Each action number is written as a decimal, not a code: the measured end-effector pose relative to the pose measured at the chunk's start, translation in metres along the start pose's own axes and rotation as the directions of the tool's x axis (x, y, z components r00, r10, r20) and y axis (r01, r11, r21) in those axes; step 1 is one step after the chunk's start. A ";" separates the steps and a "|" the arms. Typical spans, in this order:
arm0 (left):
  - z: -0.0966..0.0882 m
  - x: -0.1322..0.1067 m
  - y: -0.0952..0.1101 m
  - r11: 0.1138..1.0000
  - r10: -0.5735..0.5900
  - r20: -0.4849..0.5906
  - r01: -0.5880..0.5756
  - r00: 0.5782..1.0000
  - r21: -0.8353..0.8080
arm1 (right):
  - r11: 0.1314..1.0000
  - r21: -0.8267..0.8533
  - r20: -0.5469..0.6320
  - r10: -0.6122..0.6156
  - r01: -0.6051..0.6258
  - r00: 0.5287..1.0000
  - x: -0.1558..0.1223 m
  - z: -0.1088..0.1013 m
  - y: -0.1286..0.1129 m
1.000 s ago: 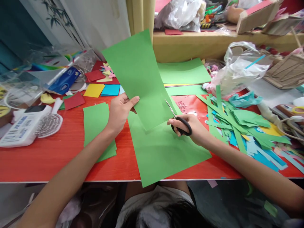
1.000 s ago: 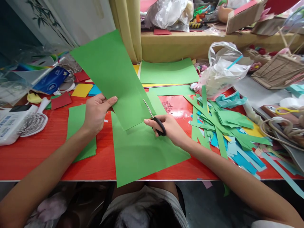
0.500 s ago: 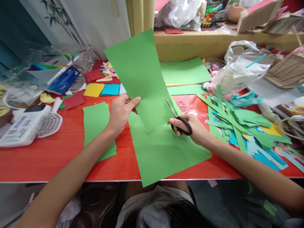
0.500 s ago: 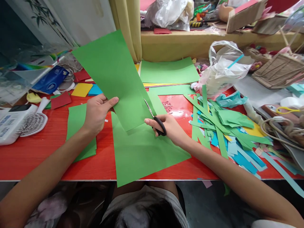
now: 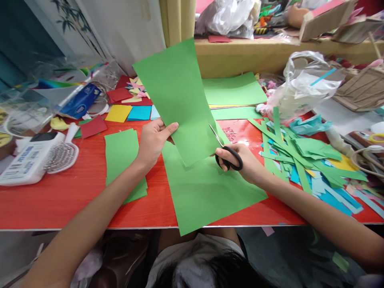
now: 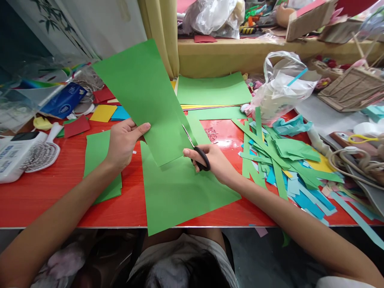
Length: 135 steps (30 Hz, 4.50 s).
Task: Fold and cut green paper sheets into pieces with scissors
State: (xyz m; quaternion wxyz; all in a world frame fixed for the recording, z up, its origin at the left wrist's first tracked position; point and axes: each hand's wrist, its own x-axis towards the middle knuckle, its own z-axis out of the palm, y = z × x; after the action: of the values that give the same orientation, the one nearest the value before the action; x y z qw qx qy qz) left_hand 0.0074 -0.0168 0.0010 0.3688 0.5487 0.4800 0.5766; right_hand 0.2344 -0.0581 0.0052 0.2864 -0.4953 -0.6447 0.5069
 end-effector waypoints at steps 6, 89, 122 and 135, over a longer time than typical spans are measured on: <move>0.001 -0.002 0.000 1.000 0.010 0.016 -0.011 1.000 0.027 | 1.000 -0.001 0.013 0.014 -0.014 1.000 0.001 0.000 0.000; 0.007 -0.008 0.003 0.994 -0.084 0.137 0.074 0.987 0.076 | 1.000 -0.001 -0.074 -0.030 0.030 0.997 0.000 0.004 0.005; 0.008 -0.010 0.003 0.994 -0.105 0.215 0.098 0.971 0.046 | 0.990 0.144 -0.078 0.000 0.011 0.997 0.002 0.007 0.006; 0.009 -0.012 0.003 0.994 -0.104 0.226 0.092 0.969 0.062 | 0.996 -0.055 -0.145 -0.071 0.063 0.987 0.000 0.005 0.004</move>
State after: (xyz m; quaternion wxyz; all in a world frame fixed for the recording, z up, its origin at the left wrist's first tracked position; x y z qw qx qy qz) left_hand 0.0179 -0.0273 0.0000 0.4353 0.5964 0.4756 0.4783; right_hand 0.2311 -0.0600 0.0000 0.3375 -0.5162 -0.6507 0.4430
